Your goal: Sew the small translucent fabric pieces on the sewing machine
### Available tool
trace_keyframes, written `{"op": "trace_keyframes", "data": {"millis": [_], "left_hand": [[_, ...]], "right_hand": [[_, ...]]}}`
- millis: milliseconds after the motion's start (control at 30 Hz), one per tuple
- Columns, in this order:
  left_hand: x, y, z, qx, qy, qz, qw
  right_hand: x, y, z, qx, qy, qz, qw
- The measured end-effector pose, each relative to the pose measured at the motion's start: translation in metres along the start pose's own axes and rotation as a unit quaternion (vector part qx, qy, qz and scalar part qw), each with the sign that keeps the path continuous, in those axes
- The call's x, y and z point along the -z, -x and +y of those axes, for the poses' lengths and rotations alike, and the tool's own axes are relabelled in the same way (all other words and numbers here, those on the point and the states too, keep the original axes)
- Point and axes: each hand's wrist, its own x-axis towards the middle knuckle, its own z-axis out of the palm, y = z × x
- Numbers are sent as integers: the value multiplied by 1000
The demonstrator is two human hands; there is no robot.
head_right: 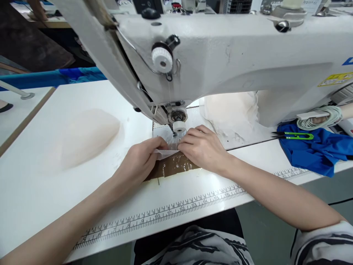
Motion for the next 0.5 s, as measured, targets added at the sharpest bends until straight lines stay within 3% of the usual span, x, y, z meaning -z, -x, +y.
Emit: {"op": "trace_keyframes", "data": {"millis": [200, 500], "left_hand": [[11, -12, -2, -17, 48, -35, 998], [10, -13, -15, -81, 19, -35, 996]], "right_hand": [[-6, -2, 2, -99, -82, 53, 990], [-7, -2, 2, -101, -97, 34, 990]]}}
